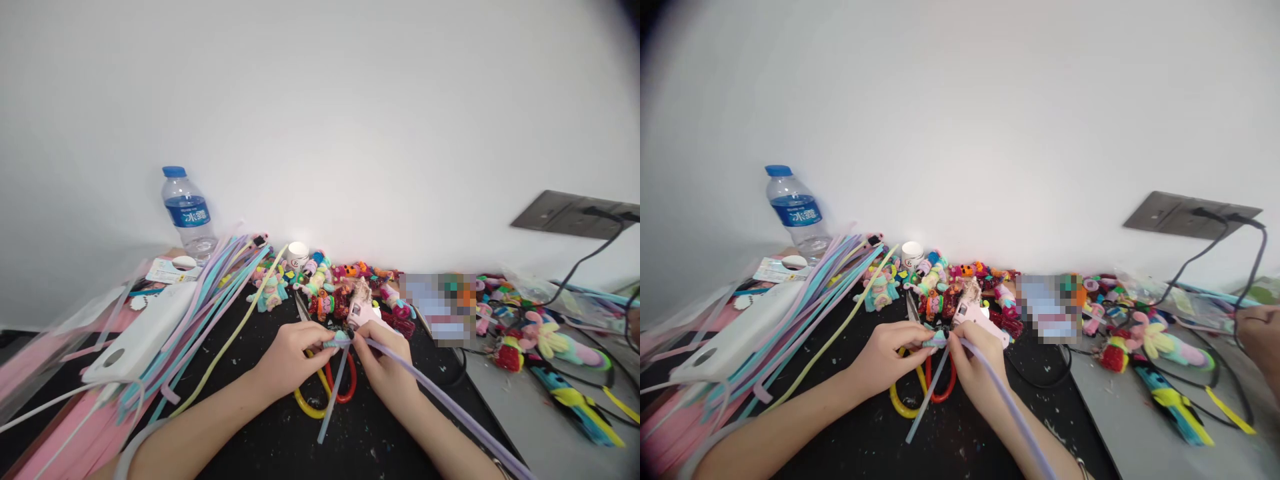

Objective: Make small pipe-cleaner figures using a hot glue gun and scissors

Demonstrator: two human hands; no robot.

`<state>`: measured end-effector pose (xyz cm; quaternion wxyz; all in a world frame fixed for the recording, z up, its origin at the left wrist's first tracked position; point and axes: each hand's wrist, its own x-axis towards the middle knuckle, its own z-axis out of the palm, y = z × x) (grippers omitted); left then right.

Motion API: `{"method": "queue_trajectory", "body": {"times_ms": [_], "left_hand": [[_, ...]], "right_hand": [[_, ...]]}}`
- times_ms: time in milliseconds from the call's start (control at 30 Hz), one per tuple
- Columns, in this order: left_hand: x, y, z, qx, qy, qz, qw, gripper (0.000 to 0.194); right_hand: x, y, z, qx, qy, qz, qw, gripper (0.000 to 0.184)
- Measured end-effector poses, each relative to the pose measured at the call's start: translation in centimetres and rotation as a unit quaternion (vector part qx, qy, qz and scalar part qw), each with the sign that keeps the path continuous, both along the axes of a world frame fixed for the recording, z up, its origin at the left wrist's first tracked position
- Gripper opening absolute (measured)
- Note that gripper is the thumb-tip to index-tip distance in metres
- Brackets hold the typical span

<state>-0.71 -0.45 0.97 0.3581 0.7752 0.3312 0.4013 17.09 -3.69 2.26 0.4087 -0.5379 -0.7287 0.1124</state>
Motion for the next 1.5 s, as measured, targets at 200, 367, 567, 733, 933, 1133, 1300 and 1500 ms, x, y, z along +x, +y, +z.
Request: {"method": "queue_trajectory", "body": {"times_ms": [200,367,567,733,933,1133,1300,1500], "left_hand": [[0.3,-0.1,-0.3,-0.095,-0.025,0.049,0.994,0.022],[0.6,0.2,-0.3,-0.245,-0.129,0.042,0.960,0.027],[0.6,0.4,0.3,-0.336,-0.193,0.007,0.922,0.023],[0.6,0.3,0.4,-0.367,-0.215,0.007,0.905,0.019],[0.5,0.2,0.1,-0.440,-0.271,-0.048,0.855,0.019],[0.4,0.3,0.0,-0.465,-0.289,-0.093,0.832,0.018],[0.5,0.5,0.1,-0.447,-0.264,-0.107,0.848,0.026],[0.6,0.4,0.2,-0.423,-0.249,-0.074,0.868,0.022]], "right_hand": [[-0.3,-0.7,-0.1,0.042,-0.021,-0.005,0.999,0.025],[-0.4,-0.6,-0.1,0.042,-0.021,-0.005,0.999,0.027],[-0.3,-0.1,0.0,0.049,-0.018,-0.029,0.998,0.029],[-0.3,-0.2,-0.1,0.047,-0.002,-0.017,0.999,0.028],[-0.3,-0.2,-0.4,0.031,0.019,-0.002,0.999,0.026],[-0.1,0.0,-0.5,0.016,0.023,0.019,0.999,0.023],[-0.1,0.1,-0.7,0.022,0.020,0.007,1.000,0.022],[-0.2,0.2,-1.0,0.003,0.027,0.035,0.999,0.021]]}}
